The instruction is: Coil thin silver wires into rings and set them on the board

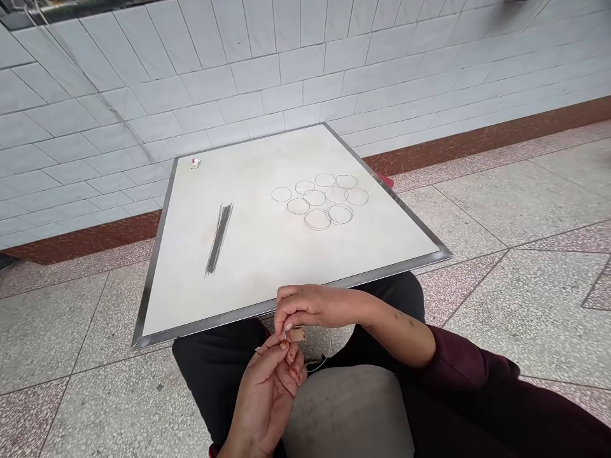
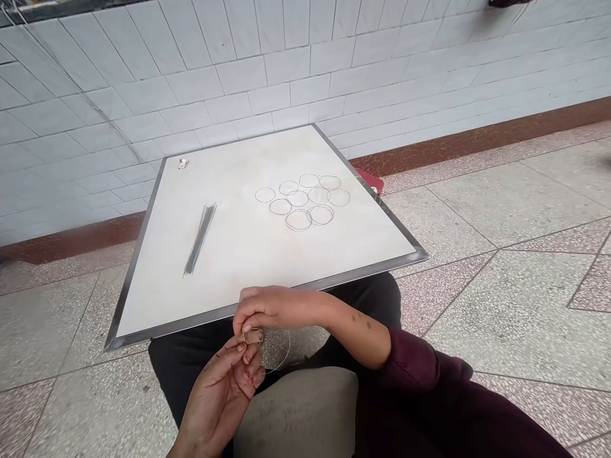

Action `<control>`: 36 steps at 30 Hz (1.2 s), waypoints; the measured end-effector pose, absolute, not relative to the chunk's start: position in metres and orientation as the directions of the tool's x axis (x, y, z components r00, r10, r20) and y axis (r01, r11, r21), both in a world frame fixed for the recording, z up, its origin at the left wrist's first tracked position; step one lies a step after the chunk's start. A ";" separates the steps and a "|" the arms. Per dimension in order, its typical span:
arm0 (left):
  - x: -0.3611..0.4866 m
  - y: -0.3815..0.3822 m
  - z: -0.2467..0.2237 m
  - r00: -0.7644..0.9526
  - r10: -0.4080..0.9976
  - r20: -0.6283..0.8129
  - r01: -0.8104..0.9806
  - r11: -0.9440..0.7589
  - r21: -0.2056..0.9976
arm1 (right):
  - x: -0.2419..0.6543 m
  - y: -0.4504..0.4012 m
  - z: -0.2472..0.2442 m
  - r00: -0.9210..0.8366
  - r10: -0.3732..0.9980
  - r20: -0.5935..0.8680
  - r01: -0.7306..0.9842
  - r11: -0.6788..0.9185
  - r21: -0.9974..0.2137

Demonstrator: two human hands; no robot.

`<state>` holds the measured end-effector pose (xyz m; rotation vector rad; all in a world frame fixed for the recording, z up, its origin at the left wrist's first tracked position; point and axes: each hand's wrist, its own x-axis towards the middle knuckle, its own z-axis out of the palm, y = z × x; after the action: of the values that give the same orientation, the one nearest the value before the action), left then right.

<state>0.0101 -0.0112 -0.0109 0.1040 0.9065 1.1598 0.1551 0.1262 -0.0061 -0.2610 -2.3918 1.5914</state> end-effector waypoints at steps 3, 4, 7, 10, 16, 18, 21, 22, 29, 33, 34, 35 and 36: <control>0.010 -0.011 -0.010 0.100 0.817 -0.567 -0.740 0.442 0.507 | 0.154 0.126 -0.005 -0.953 0.275 0.127 -0.012 0.386 -0.922; 0.010 -0.011 -0.010 0.104 0.817 -0.567 -0.741 0.444 0.504 | 0.154 0.127 -0.005 -0.954 0.273 0.125 -0.011 0.385 -0.923; 0.010 -0.010 -0.010 0.124 0.820 -0.559 -0.745 0.449 0.494 | 0.154 0.127 -0.005 -0.958 0.263 0.117 -0.006 0.387 -0.922; 0.009 -0.010 -0.011 0.131 0.820 -0.558 -0.752 0.449 0.483 | 0.155 0.127 -0.005 -0.961 0.257 0.105 0.006 0.400 -0.917; 0.007 -0.012 -0.012 0.138 0.825 -0.548 -0.754 0.446 0.481 | 0.156 0.127 -0.003 -0.964 0.253 0.086 0.024 0.402 -0.915; 0.007 -0.012 -0.012 0.141 0.825 -0.547 -0.759 0.445 0.475 | 0.156 0.127 -0.002 -0.965 0.253 0.075 0.033 0.399 -0.917; 0.007 -0.012 -0.012 0.143 0.821 -0.553 -0.765 0.446 0.465 | 0.155 0.127 -0.002 -0.964 0.254 0.083 0.026 0.396 -0.918; 0.007 -0.011 -0.012 0.146 0.821 -0.553 -0.764 0.448 0.464 | 0.155 0.127 -0.002 -0.963 0.253 0.092 0.015 0.393 -0.919; 0.008 -0.011 -0.013 0.176 0.824 -0.539 -0.754 0.464 0.464 | 0.153 0.130 0.001 -0.971 0.229 0.072 0.027 0.404 -0.915; 0.008 -0.012 -0.013 0.186 0.824 -0.535 -0.764 0.463 0.449 | 0.154 0.129 0.002 -0.972 0.227 0.056 0.046 0.420 -0.907; 0.008 -0.012 -0.013 0.183 0.825 -0.536 -0.767 0.460 0.447 | 0.155 0.129 0.002 -0.972 0.227 0.062 0.041 0.421 -0.906; 0.008 -0.012 -0.012 0.177 0.824 -0.538 -0.769 0.457 0.447 | 0.155 0.129 0.002 -0.971 0.228 0.067 0.036 0.421 -0.906; 0.008 -0.012 -0.011 0.169 0.821 -0.545 -0.771 0.455 0.446 | 0.156 0.129 0.002 -0.971 0.230 0.070 0.033 0.419 -0.907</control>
<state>0.0084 -0.0118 -0.0114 0.0719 0.8251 1.1330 0.1558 0.1289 0.0017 -0.2332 -2.4868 1.5836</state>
